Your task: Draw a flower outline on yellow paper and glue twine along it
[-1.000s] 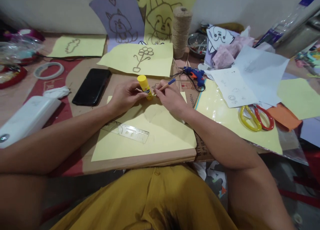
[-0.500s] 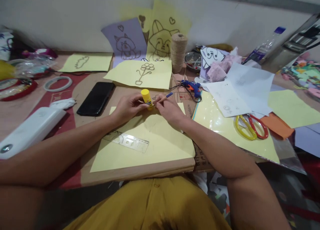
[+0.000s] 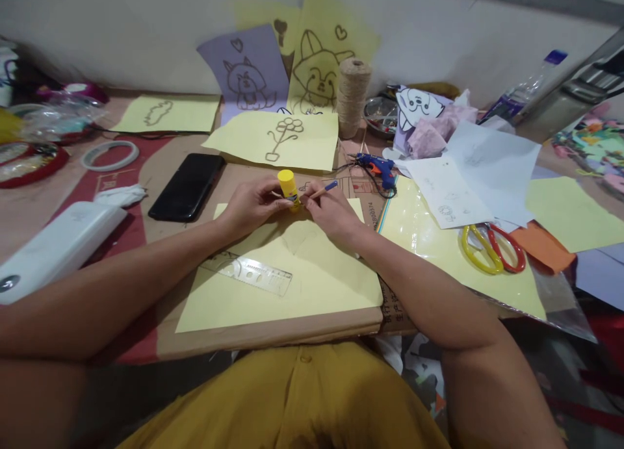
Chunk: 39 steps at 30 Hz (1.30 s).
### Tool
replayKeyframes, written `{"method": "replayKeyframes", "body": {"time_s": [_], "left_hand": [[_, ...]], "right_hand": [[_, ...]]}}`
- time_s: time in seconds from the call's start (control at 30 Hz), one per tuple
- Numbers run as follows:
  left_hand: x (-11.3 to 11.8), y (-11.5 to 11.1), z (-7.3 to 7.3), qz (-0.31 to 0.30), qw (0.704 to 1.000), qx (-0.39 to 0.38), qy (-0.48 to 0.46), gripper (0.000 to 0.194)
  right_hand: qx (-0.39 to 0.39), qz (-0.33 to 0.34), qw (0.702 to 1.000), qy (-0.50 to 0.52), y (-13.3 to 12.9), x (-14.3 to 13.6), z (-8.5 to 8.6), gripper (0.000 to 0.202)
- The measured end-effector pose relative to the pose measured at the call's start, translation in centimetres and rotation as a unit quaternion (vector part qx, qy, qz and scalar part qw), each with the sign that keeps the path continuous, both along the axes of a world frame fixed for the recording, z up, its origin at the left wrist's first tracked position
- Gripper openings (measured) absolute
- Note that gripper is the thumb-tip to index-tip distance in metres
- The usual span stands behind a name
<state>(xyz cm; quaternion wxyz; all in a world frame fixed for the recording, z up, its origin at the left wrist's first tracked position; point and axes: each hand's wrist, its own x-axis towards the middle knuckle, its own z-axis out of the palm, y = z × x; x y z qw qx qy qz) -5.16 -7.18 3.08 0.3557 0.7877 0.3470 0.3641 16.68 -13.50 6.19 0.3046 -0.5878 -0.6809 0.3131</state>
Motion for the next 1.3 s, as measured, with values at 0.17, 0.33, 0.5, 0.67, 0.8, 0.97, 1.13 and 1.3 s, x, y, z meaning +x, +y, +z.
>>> {"method": "replayKeyframes", "body": {"time_s": [0.17, 0.33, 0.5, 0.67, 0.8, 0.97, 1.13, 1.3], "left_hand": [[0.0, -0.1, 0.0, 0.006, 1.000, 0.000, 0.009, 0.022], [-0.1, 0.0, 0.0, 0.005, 1.000, 0.013, 0.015, 0.020], [-0.1, 0.0, 0.0, -0.002, 1.000, 0.008, 0.009, 0.024], [0.1, -0.1, -0.1, 0.001, 1.000, -0.002, 0.011, 0.026], [0.1, -0.1, 0.0, 0.008, 1.000, -0.001, 0.012, 0.025], [0.1, -0.2, 0.4, 0.006, 1.000, -0.012, 0.011, 0.024], [0.3, -0.4, 0.7, 0.007, 1.000, -0.026, 0.009, 0.020], [0.3, -0.5, 0.7, 0.004, 0.999, -0.032, 0.000, 0.022]], "right_hand": [[0.011, 0.016, 1.000, -0.007, -0.3, 0.2, -0.1, 0.018], [0.008, 0.023, 0.999, -0.031, -0.2, 0.5, -0.4, 0.014], [-0.002, 0.037, 0.998, -0.051, -0.3, 0.8, -0.3, 0.014], [0.007, 0.045, 0.997, -0.064, -0.6, 0.9, -0.3, 0.019], [0.019, 0.059, 0.997, -0.053, -0.8, 0.9, -0.4, 0.022], [0.018, 0.070, 0.997, -0.031, -1.1, 0.5, -0.6, 0.024], [0.024, 0.089, 0.996, -0.007, -1.1, 0.0, -0.7, 0.021], [0.044, 0.093, 0.994, -0.040, -1.1, 0.0, -0.8, 0.022]]}}
